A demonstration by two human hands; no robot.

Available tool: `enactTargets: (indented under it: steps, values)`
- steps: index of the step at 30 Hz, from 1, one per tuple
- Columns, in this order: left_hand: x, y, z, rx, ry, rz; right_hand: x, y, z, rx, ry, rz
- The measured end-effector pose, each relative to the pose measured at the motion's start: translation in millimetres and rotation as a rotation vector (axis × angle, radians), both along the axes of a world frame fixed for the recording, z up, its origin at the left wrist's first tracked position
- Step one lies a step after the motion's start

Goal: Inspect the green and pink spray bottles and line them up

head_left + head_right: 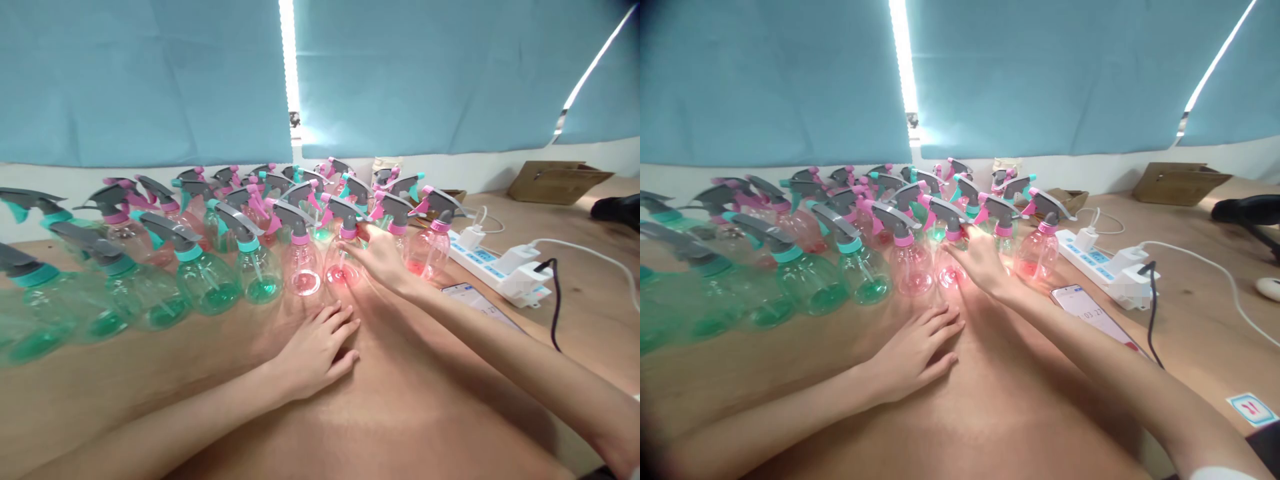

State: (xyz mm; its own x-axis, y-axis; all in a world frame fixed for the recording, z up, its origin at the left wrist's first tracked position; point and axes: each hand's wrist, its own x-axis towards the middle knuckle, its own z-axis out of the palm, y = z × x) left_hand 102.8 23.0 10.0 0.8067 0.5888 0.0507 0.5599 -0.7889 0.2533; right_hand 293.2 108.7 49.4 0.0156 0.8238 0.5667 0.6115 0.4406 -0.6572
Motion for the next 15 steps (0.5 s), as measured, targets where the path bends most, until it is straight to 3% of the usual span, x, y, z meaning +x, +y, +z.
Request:
enactTargets:
  steps: [7,15]
  values:
    - [0,1,1.7,-0.005,0.013,-0.005,-1,-13,-4.4,-0.043,-0.015,-0.017]
    - [2,6,0.1,-0.001,-0.009,-0.014,28,-63,3.2,-0.102,0.040,0.032]
